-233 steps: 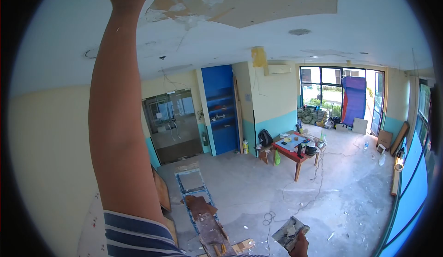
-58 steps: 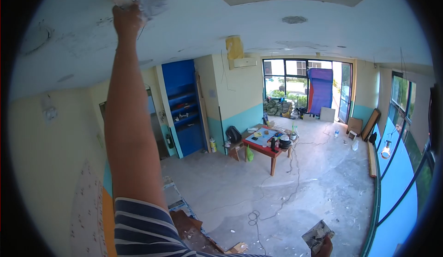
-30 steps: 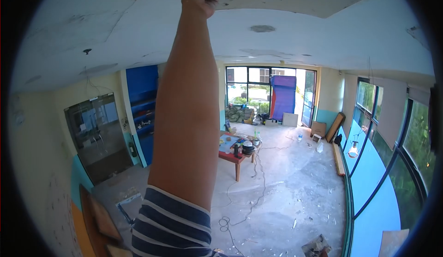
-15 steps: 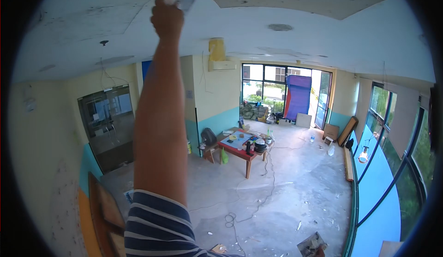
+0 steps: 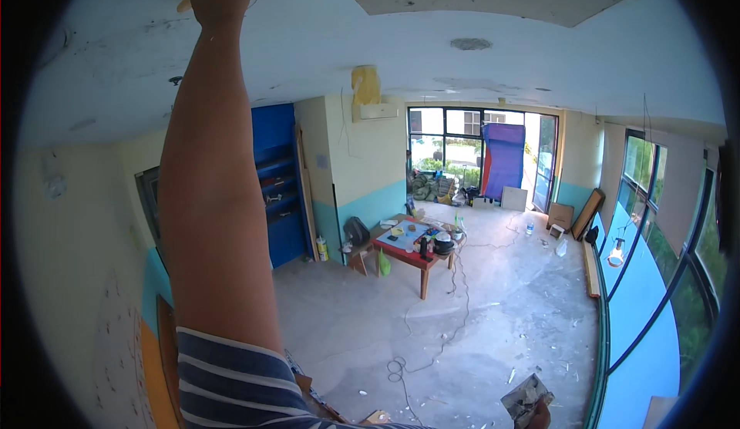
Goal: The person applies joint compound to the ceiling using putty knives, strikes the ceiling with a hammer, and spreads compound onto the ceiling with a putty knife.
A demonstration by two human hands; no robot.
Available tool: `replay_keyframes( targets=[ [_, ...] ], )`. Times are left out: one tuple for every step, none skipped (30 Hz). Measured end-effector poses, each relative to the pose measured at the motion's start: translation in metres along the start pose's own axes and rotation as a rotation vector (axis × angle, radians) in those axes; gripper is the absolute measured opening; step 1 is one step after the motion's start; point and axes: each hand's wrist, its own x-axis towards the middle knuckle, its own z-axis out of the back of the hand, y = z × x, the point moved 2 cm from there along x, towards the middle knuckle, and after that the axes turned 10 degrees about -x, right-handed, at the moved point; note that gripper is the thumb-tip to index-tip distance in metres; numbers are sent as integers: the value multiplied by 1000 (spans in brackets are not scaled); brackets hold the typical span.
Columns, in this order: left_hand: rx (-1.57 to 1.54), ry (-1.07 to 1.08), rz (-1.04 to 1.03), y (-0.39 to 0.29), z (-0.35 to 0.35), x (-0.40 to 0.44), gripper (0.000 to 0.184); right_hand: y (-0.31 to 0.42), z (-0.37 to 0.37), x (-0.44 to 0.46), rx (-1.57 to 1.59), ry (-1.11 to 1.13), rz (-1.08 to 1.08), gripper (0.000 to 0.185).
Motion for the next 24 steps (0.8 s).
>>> replay_keyframes(
  targets=[
    [-12,-51,-11,0,3,1,28,-10,2,4,481,89,-123,37],
    [-24,-103,-22,-1,8,3,25,-15,1,6,962,180,-246,37],
    [-63,-104,38,-5,18,4,26,-12,-2,6,934,137,-272,37],
    [-102,-106,99,-9,29,5,27,-8,-4,5,906,95,-297,37],
    [-141,-106,160,-10,35,5,28,-4,-6,4,876,51,-323,37],
    [-149,-179,137,-5,34,4,28,-1,-8,3,886,44,-333,37],
    [-158,-251,113,5,33,3,29,1,-10,2,897,36,-343,37],
    [-167,-324,89,4,40,2,30,2,-11,2,908,27,-353,37],
    [-176,-280,125,3,43,-1,31,-1,-10,4,903,25,-354,37],
    [-186,-234,160,3,49,-8,33,-7,-8,6,899,22,-356,37],
    [-196,-189,193,-2,55,-10,35,-2,-11,6,896,21,-360,37],
    [-213,-170,178,-2,52,-13,36,3,-13,3,877,-14,-390,37],
    [-231,-152,166,-1,46,-19,36,10,-17,0,858,-50,-417,37],
    [-249,-135,155,-2,44,-22,37,18,-20,-3,837,-87,-443,37],
    [-230,-81,147,-5,39,-23,37,13,-19,-2,896,-6,-398,36],
    [-211,-27,140,-10,33,-25,37,1,-15,1,954,73,-352,36],
    [-192,26,133,-15,28,-25,37,-9,-12,2,1011,154,-304,35],
    [-194,38,125,-15,23,-23,38,-17,-10,3,850,109,-253,35],
    [-196,49,116,-17,18,-19,38,-25,-8,5,690,65,-202,34],
    [-198,61,108,-20,18,-17,38,-21,-9,3,529,22,-152,34],
    [-161,-20,62,-24,20,-16,35,-18,-11,2,686,55,-202,33],
    [-123,-101,17,-28,22,-14,32,-14,-12,0,842,88,-251,33],
    [-85,-181,-28,-32,27,-12,30,-6,-15,-3,998,122,-299,32],
    [-100,-185,-11,-32,33,-9,30,-1,-16,-5,936,68,-317,32]
  ],
)
